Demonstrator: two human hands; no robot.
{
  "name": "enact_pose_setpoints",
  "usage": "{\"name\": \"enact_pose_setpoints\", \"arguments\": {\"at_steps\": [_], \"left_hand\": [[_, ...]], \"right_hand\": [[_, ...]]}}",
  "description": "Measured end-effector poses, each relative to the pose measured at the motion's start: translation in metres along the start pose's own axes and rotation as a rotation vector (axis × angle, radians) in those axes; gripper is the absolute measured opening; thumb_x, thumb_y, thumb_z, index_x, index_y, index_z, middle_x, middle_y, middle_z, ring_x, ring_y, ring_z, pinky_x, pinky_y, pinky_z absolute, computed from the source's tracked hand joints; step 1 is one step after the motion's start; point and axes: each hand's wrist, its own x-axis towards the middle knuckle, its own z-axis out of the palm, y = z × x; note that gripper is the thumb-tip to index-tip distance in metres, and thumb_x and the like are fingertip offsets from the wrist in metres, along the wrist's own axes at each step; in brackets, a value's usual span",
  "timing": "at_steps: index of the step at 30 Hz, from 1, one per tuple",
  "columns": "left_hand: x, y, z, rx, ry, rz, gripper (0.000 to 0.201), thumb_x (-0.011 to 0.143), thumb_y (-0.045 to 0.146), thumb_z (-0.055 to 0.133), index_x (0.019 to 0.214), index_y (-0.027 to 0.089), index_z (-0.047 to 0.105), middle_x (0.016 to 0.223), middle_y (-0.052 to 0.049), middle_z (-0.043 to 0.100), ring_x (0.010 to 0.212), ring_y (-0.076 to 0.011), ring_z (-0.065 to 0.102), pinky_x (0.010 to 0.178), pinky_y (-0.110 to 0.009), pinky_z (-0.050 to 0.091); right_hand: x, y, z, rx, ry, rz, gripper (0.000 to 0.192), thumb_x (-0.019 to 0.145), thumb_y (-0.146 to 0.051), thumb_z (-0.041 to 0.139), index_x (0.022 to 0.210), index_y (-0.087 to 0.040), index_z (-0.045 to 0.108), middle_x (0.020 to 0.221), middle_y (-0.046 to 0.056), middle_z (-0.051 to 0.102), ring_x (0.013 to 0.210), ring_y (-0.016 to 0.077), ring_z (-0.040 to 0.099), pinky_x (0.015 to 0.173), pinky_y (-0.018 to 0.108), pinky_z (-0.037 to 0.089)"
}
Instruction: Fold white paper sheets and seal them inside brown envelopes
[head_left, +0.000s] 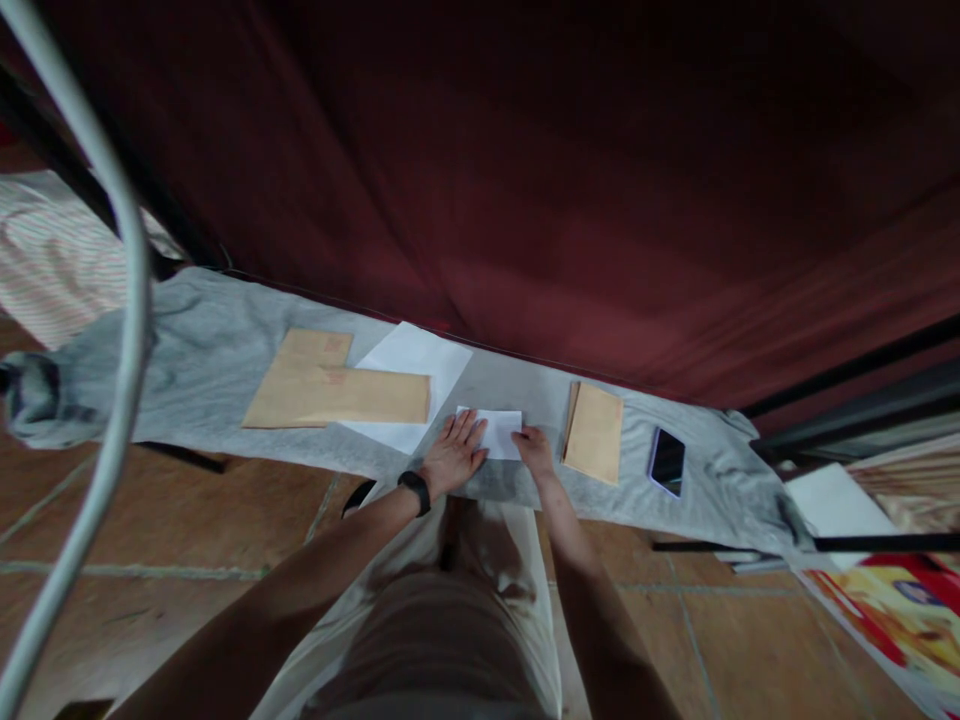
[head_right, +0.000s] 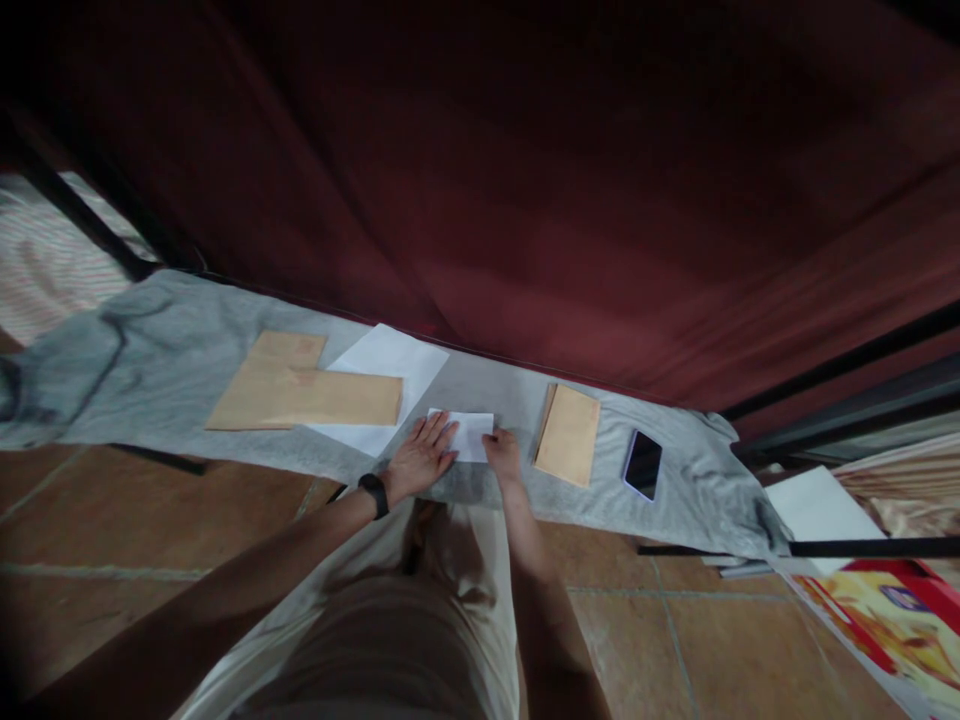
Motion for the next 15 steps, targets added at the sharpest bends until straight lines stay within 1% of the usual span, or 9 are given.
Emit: {"name": "enact_pose_setpoints", "arguments": {"at_steps": [2, 4, 9, 10, 12, 13, 15], "left_hand": [[-0.001, -0.001, -0.002, -0.007, 0.009, 0.018, 0.056, 0.101, 0.041, 0.041, 0.148, 0.013, 0.048, 0.16, -0.017, 0.039, 0.151, -0.0289, 0.032, 0.125, -0.05, 0.02], [-0.002, 0.0, -0.004, -0.021, 0.02, 0.043, 0.054, 0.102, 0.04, 0.038, 0.148, 0.012, 0.048, 0.159, -0.016, 0.042, 0.15, -0.0272, 0.034, 0.125, -0.049, 0.022], [-0.008, 0.005, -0.006, -0.055, 0.028, 0.13, 0.053, 0.103, 0.041, 0.038, 0.149, 0.016, 0.047, 0.158, -0.012, 0.045, 0.149, -0.0238, 0.037, 0.125, -0.045, 0.027], [-0.01, 0.006, -0.005, -0.055, 0.026, 0.141, 0.053, 0.103, 0.042, 0.039, 0.149, 0.016, 0.047, 0.158, -0.012, 0.044, 0.149, -0.024, 0.037, 0.125, -0.045, 0.027], [-0.011, 0.006, -0.004, -0.053, 0.025, 0.155, 0.055, 0.102, 0.044, 0.04, 0.149, 0.016, 0.047, 0.159, -0.013, 0.043, 0.15, -0.0245, 0.035, 0.125, -0.045, 0.028], [-0.011, 0.006, -0.004, -0.053, 0.024, 0.163, 0.055, 0.102, 0.045, 0.04, 0.149, 0.016, 0.046, 0.159, -0.014, 0.042, 0.15, -0.0246, 0.034, 0.124, -0.045, 0.028], [-0.011, 0.004, -0.002, -0.056, 0.02, 0.176, 0.055, 0.102, 0.044, 0.039, 0.15, 0.016, 0.046, 0.159, -0.014, 0.042, 0.151, -0.0249, 0.033, 0.124, -0.046, 0.028]], "right_hand": [[-0.006, 0.002, -0.002, 0.008, -0.003, -0.002, 0.021, 0.085, -0.025, 0.057, 0.076, -0.016, 0.073, 0.074, 0.005, 0.075, 0.063, 0.0156, 0.067, 0.055, 0.021, 0.044], [-0.012, 0.006, -0.004, 0.004, 0.015, 0.006, 0.023, 0.087, -0.027, 0.056, 0.076, -0.016, 0.073, 0.073, 0.005, 0.074, 0.065, 0.0166, 0.067, 0.057, 0.022, 0.045], [-0.027, 0.013, -0.006, -0.038, 0.063, 0.039, 0.024, 0.093, -0.027, 0.051, 0.09, -0.017, 0.073, 0.08, 0.008, 0.075, 0.073, 0.0201, 0.07, 0.064, 0.025, 0.049], [-0.03, 0.013, -0.007, -0.052, 0.08, 0.046, 0.024, 0.094, -0.026, 0.05, 0.095, -0.017, 0.072, 0.085, 0.009, 0.076, 0.077, 0.0213, 0.071, 0.068, 0.027, 0.05], [-0.034, 0.011, -0.006, -0.097, 0.166, 0.033, 0.029, 0.096, -0.026, 0.047, 0.112, -0.014, 0.068, 0.1, 0.014, 0.075, 0.091, 0.0248, 0.071, 0.079, 0.032, 0.052], [-0.036, 0.008, -0.005, -0.125, 0.222, 0.002, 0.035, 0.097, -0.027, 0.046, 0.122, -0.012, 0.064, 0.109, 0.017, 0.073, 0.099, 0.0266, 0.069, 0.085, 0.035, 0.052], [-0.04, 0.002, -0.002, -0.176, 0.301, -0.115, 0.045, 0.1, -0.03, 0.042, 0.138, -0.01, 0.053, 0.125, 0.021, 0.067, 0.115, 0.0288, 0.063, 0.096, 0.041, 0.05]]}}
